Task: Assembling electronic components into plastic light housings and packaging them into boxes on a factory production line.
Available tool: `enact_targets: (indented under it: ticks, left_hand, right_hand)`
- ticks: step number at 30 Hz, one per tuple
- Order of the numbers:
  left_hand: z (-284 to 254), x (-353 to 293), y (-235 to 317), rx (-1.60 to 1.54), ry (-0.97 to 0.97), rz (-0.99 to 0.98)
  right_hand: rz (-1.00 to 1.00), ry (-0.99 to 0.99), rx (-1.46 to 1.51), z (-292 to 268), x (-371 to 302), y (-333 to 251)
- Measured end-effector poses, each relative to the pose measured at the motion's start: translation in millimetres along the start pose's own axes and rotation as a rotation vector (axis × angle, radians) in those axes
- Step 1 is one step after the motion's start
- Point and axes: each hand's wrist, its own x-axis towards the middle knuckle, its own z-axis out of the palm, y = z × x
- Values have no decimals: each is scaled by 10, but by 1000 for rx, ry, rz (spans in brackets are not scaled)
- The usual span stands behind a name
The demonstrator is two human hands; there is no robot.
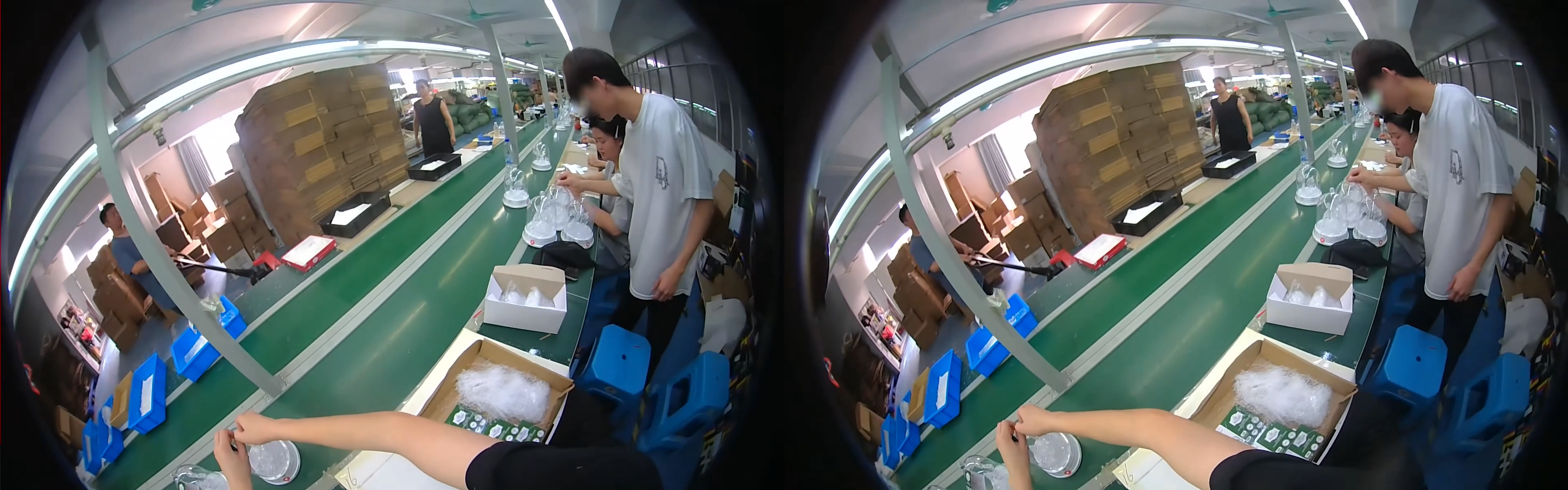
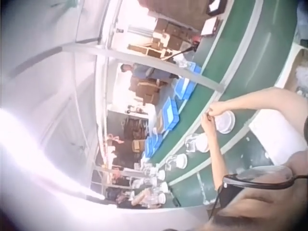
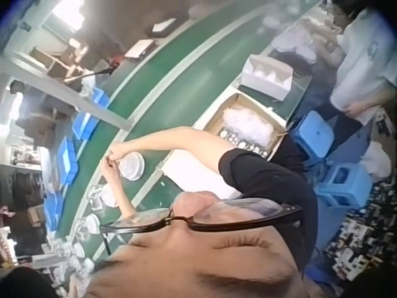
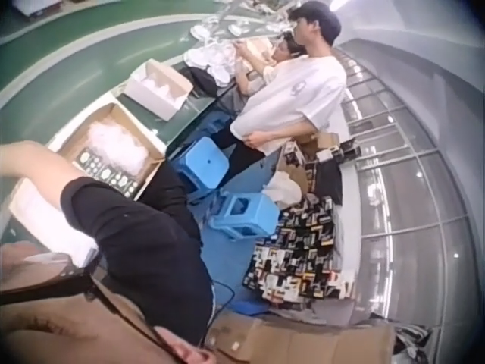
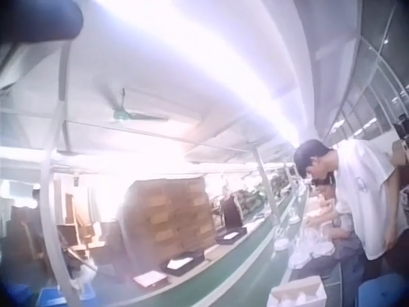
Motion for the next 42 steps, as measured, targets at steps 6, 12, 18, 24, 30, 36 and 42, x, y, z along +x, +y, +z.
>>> enact_targets:
  ticks: [6, 12, 18, 24, 30, 36, 42]
  left_hand:
    - [-8, -29, 3, 21, 37, 23]
    - [-63, -113, -220, 1, 62, -16]
    - [-447, -112, 2, -271, 180, -218]
    - [-354, -619, 2269, -280, -181, -214]
    - [452, -1425, 3332, -302, -732, 181]
    - [875, -1793, 3699, -303, -864, 136]
    - [918, -1981, 3744, -240, -905, 156]
  right_hand:
    - [-109, 81, 141, -91, -467, -30]
    - [-202, -214, 154, -1162, -1928, -477]
    - [0, -112, -83, -2353, -3512, -595]
    - [229, 311, -366, -2918, -4686, -705]
    - [458, 558, -297, -2853, -5204, -680]
    - [465, 528, -169, -2731, -5441, -652]
    - [505, 485, -1, -2655, -5667, -692]
